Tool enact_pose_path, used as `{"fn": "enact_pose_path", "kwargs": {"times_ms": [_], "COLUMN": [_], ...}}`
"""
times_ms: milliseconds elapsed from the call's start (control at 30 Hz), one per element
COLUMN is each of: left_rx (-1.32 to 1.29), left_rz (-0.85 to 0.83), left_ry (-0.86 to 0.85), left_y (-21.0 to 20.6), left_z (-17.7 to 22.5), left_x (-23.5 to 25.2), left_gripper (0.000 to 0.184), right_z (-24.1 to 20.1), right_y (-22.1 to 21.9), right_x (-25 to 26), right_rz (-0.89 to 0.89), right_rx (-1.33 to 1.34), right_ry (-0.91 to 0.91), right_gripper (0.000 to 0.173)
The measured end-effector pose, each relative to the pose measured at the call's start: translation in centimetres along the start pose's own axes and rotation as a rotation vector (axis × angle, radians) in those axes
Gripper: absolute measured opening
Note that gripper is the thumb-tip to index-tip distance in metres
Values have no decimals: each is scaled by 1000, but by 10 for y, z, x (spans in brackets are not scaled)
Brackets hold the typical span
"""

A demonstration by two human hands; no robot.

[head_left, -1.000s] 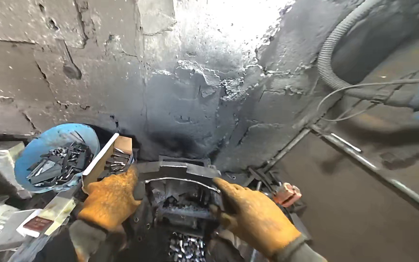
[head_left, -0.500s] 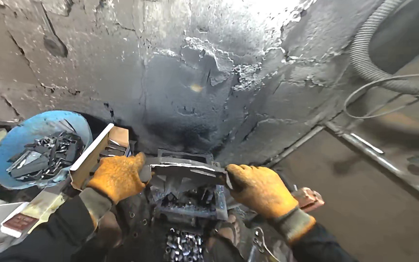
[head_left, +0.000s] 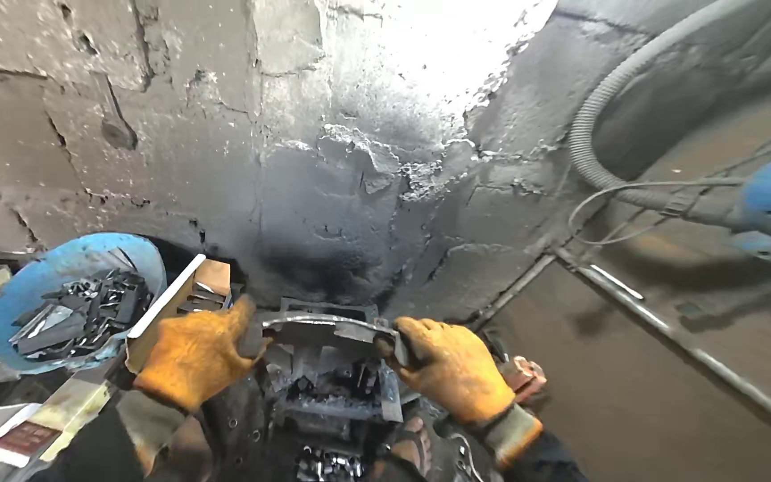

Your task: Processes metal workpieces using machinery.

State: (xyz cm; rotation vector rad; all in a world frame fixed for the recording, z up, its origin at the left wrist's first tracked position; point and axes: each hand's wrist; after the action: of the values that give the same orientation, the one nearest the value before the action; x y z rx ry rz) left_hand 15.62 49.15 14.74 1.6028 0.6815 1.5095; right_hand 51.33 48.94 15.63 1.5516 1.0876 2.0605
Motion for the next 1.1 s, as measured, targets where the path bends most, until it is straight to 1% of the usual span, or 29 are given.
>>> {"fn": "enact_pose_path", "kwargs": {"times_ms": [33,67,100,133,200,233,267,300,367,433,533,600,667,700,733,767,800,867,933,967,1000,1033,1100], "left_rx": [11,18,11,-8,-59,-68,-72,-78,-93,-98,-95,-90,-58,-52,-56,-71,-79,-47,11,25,37,52,115], "left_rz": [58,15,-98,-212,-443,-516,-526,-499,-440,-430,-447,-426,-354,-290,-238,-231,-273,-386,-454,-461,-428,-349,-66], "left_ry": [7,43,92,115,149,177,201,220,233,238,233,251,236,195,147,109,97,124,99,79,57,29,-49], "left_y": [0,1,2,-3,-14,-19,-24,-30,-38,-40,-37,-35,-35,-37,-40,-43,-47,-51,-45,-37,-27,-16,6], "left_z": [-3,-4,-6,-9,-11,-11,-11,-12,-14,-9,-7,-14,-17,-18,-18,-17,-15,-8,-4,-3,-5,-9,-24], "left_x": [-3,-3,0,2,-2,-6,-10,-14,-19,-20,-18,-17,-14,-13,-11,-10,-8,-2,4,3,2,-5,-29], "left_gripper": [77,91,106,115,115,111,101,91,81,80,81,88,108,114,116,116,113,102,96,94,93,91,88], "right_z": [-5,-10,-14,-16,-19,-20,-21,-22,-21,-15,-8,-10,-13,-14,-15,-17,-20,-24,-20,-19,-19,-19,-23], "right_y": [-1,-4,-10,-18,-37,-45,-51,-54,-56,-53,-47,-44,-40,-40,-43,-49,-57,-69,-67,-62,-55,-46,-19], "right_x": [0,1,5,6,-6,-15,-21,-25,-28,-24,-16,-12,-8,-5,-4,-6,-9,-12,-8,-6,-2,0,-1], "right_rz": [5,-41,-109,-178,-291,-316,-316,-299,-282,-295,-388,-417,-368,-333,-314,-316,-324,-347,-402,-404,-373,-305,-148], "right_rx": [15,31,48,66,99,108,115,113,106,105,121,103,86,86,86,89,106,117,114,115,120,144,197], "right_ry": [-25,-53,-67,-63,-25,-9,-6,-2,12,27,-26,-54,-52,-54,-65,-86,-112,-151,-144,-129,-111,-87,-2], "right_gripper": [53,61,69,76,85,89,88,84,73,67,65,68,75,82,90,95,95,87,80,78,76,75,71]}}
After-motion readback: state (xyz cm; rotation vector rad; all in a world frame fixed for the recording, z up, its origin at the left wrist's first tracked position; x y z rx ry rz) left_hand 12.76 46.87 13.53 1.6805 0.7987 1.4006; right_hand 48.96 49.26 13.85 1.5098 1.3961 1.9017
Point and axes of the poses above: each hand's wrist, its own x-axis towards the middle knuckle, its own y-axis out of the back of the hand, z = x × y, and after that the axes turned 9 degrees about z, right-handed
